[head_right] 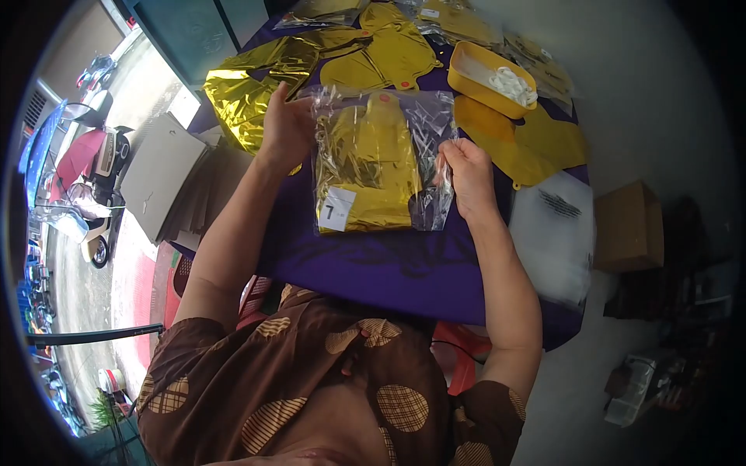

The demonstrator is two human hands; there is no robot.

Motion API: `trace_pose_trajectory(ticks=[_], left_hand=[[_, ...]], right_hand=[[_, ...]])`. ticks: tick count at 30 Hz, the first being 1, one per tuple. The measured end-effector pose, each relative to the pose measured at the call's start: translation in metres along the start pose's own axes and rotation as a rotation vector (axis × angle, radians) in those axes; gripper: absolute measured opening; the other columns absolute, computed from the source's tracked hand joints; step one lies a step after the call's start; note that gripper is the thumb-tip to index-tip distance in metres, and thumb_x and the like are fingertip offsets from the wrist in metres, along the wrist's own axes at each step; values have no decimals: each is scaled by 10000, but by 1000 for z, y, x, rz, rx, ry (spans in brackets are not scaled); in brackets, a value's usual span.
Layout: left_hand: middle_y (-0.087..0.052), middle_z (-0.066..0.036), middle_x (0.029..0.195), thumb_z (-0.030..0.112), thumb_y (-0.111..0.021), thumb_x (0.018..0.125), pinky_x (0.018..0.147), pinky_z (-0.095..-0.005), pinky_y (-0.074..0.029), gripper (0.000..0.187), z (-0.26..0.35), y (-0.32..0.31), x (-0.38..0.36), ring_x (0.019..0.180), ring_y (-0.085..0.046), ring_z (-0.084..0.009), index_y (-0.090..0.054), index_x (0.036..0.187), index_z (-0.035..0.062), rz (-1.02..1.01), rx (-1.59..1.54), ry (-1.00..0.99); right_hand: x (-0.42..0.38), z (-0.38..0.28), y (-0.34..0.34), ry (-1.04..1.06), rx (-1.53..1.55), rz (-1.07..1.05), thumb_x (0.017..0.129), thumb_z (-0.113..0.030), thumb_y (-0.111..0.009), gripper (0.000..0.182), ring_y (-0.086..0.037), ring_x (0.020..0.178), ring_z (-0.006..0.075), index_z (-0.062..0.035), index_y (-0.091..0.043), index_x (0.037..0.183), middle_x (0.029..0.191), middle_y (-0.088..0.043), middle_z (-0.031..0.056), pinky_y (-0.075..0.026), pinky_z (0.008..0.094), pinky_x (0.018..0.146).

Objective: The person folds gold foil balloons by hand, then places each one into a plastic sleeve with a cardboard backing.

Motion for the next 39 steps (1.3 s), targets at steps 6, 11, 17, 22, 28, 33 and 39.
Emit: trace_pose_trajectory(ticks=[6, 11, 17, 22, 28, 33, 39], left_hand=[[-693, -140, 993, 229, -464, 941, 901, -319, -481, 355, -9, 18, 27, 932, -641, -184, -640, 1064, -53, -135, 4, -83], [-685, -114, 1006, 132, -515, 918, 861, -316, -499, 250, -10, 31, 40, 912, -646, -172, -640, 1053, -37, -175, 223, -143], [-683, -92, 925, 148, -576, 941, 709, -249, -513, 182, -2, -5, 10, 777, -641, -120, -640, 970, -20, -122, 456, -206], [-650, -66, 824, 159, -628, 929, 588, -238, -479, 169, -10, -48, -20, 680, -608, -102, -621, 912, -8, -156, 345, -199], [-678, -109, 1024, 172, -658, 909, 810, -309, -515, 322, -26, -58, -79, 938, -645, -160, -599, 1115, -69, -328, 381, -214], [-678, -80, 819, 106, -600, 912, 695, -309, -512, 246, -59, -36, -92, 756, -625, -114, -607, 1095, -58, -272, 939, -122], [-667, -72, 954, 141, -616, 934, 770, -282, -507, 322, -43, -24, -103, 836, -609, -126, -570, 1177, -66, -406, 731, 59]], right_hand=[[2, 3, 4, -17, 35, 23, 950, -101, -551, 141, -551, 530, 109, 23, -602, 905, 699, -596, 56, -500, 255, 480], [-4, -28, 12, 283, -408, 201, 910, -98, -607, 233, -602, 715, 221, 52, -552, 1080, 831, -621, 115, -525, 334, 644], [-53, -88, -80, 774, -833, 42, 830, -136, -703, 261, -572, 895, 333, 7, -573, 1005, 933, -599, 151, -470, 412, 795], [-62, -118, -139, 944, -978, 31, 840, -167, -693, 207, -592, 813, 338, -14, -572, 911, 838, -597, 135, -476, 434, 747], [-48, -129, -115, 754, -522, 105, 923, -63, -593, 166, -596, 545, 172, 13, -562, 780, 605, -588, 101, -452, 305, 508], [-52, -123, -108, 623, -273, 61, 958, -104, -569, 175, -562, 603, 94, -7, -578, 813, 697, -608, 31, -468, 250, 547], [-38, -160, -40, 401, 22, 191, 1014, -206, -476, 262, -586, 594, 135, 2, -566, 884, 738, -623, 77, -479, 256, 508]])
Point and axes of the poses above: each hand's wrist, its own x-axis towards the middle knuckle, its own y-axis out of the back of the hand, z = x × y, the point moved 9 cm from there along x, towards the middle knuckle
